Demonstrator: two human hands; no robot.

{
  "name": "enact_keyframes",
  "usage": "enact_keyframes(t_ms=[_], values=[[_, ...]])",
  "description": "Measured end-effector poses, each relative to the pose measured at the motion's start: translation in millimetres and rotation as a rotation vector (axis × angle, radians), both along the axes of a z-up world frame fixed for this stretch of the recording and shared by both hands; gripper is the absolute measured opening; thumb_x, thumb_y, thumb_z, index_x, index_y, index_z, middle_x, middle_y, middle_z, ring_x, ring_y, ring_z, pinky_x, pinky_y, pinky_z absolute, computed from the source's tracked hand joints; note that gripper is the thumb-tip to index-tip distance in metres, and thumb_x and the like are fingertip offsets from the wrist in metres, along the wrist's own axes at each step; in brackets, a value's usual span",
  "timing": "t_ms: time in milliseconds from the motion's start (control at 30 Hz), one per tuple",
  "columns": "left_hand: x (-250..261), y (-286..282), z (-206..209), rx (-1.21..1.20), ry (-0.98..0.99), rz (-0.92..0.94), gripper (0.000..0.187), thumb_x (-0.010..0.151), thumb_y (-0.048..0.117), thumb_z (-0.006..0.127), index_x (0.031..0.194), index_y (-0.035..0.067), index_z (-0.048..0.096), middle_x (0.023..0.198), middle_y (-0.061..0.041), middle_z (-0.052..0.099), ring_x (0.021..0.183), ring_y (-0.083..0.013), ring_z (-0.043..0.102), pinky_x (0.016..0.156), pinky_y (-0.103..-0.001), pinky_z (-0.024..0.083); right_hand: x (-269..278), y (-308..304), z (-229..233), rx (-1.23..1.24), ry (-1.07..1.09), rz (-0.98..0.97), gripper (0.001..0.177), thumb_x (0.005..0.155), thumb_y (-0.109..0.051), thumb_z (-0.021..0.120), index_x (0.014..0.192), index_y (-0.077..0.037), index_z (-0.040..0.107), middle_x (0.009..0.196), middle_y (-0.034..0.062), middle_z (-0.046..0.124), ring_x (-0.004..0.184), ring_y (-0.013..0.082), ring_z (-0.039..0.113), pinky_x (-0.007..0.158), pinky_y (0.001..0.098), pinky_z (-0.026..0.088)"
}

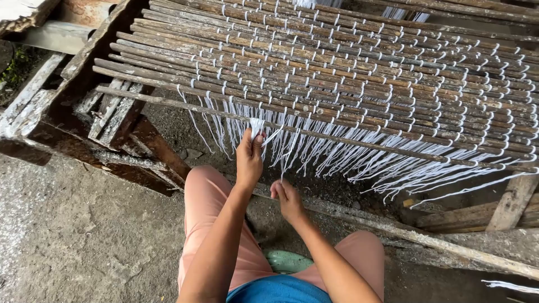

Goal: Manually looping and securing white candle wicks onto a series of parallel wooden sticks within a frame.

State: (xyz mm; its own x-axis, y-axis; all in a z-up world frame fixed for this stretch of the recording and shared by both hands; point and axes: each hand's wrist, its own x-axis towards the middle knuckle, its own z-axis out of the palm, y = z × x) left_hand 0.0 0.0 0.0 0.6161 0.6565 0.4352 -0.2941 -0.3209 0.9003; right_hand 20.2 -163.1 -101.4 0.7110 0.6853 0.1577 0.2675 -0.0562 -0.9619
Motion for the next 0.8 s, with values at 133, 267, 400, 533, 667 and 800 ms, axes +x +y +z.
enact_keyframes(t_ms=[133, 267, 400, 533, 667, 800], values=[[-8, -7, 25, 0.009, -0.004, -0.014, 0.018, 0.11, 0.013, 0.045, 0.099, 0.009, 0.059, 0.068, -0.006, 0.052, 0.069, -0.0156, 0.038, 0.068, -0.034, 0.04, 12, -11, -11, -0.149, -0.005, 0.034, 0.035, 0.11, -0.029, 0.045, 0.089, -0.01, 0.066, 0.064, 0.0096, 0.07, 0.068, 0.0234, 0.06, 0.075, 0.0346, 0.047], [-1, 3, -15, 0.04, 0.03, 0.015, 0.013, 0.109, 0.014, 0.048, 0.103, 0.009, 0.059, 0.067, -0.009, 0.054, 0.067, -0.0177, 0.04, 0.065, -0.037, 0.04, 20, 2, 69, 0.014, 0.155, 0.108, 0.026, 0.094, -0.007, 0.07, 0.12, -0.006, 0.068, 0.1, 0.0162, 0.075, 0.086, 0.0231, 0.068, 0.082, 0.0372, 0.053], [2, 5, -29, -0.006, -0.034, 0.066, 0.014, 0.108, 0.011, 0.05, 0.101, 0.008, 0.062, 0.067, -0.011, 0.06, 0.063, -0.0169, 0.045, 0.062, -0.036, 0.044, 21, 28, 167, 0.368, 0.374, 0.06, 0.053, 0.094, 0.001, 0.059, 0.145, 0.007, 0.044, 0.133, 0.025, 0.058, 0.088, 0.021, 0.064, 0.084, 0.0354, 0.056], [-14, -6, 4, -0.073, -0.03, 0.048, 0.013, 0.107, 0.009, 0.054, 0.098, 0.006, 0.063, 0.069, -0.009, 0.062, 0.069, -0.0158, 0.051, 0.068, -0.036, 0.053, 26, 42, 189, 0.557, 0.628, 0.051, 0.02, 0.1, -0.011, 0.056, 0.116, 0.0, 0.062, 0.107, 0.0228, 0.071, 0.062, 0.0201, 0.063, 0.058, 0.033, 0.055], [-14, -5, 6, -0.042, 0.02, 0.091, 0.02, 0.108, 0.004, 0.054, 0.091, 0.009, 0.063, 0.068, -0.006, 0.061, 0.065, -0.0157, 0.051, 0.067, -0.033, 0.048, 53, 14, 173, 0.438, 0.944, 0.022, 0.031, 0.106, -0.031, 0.053, 0.112, -0.002, 0.061, 0.077, 0.0024, 0.047, 0.051, 0.0045, 0.037, 0.033, 0.0126, 0.024], [-22, -7, 28, -0.008, 0.021, 0.051, 0.024, 0.112, 0.007, 0.051, 0.091, 0.011, 0.062, 0.07, -0.002, 0.061, 0.062, -0.0133, 0.046, 0.065, -0.029, 0.041, 79, -51, 173, 0.464, 1.038, -0.071, 0.03, 0.103, -0.034, 0.054, 0.104, -0.004, 0.058, 0.08, -0.0015, 0.042, 0.055, 0.0035, 0.037, 0.033, 0.0118, 0.022]])
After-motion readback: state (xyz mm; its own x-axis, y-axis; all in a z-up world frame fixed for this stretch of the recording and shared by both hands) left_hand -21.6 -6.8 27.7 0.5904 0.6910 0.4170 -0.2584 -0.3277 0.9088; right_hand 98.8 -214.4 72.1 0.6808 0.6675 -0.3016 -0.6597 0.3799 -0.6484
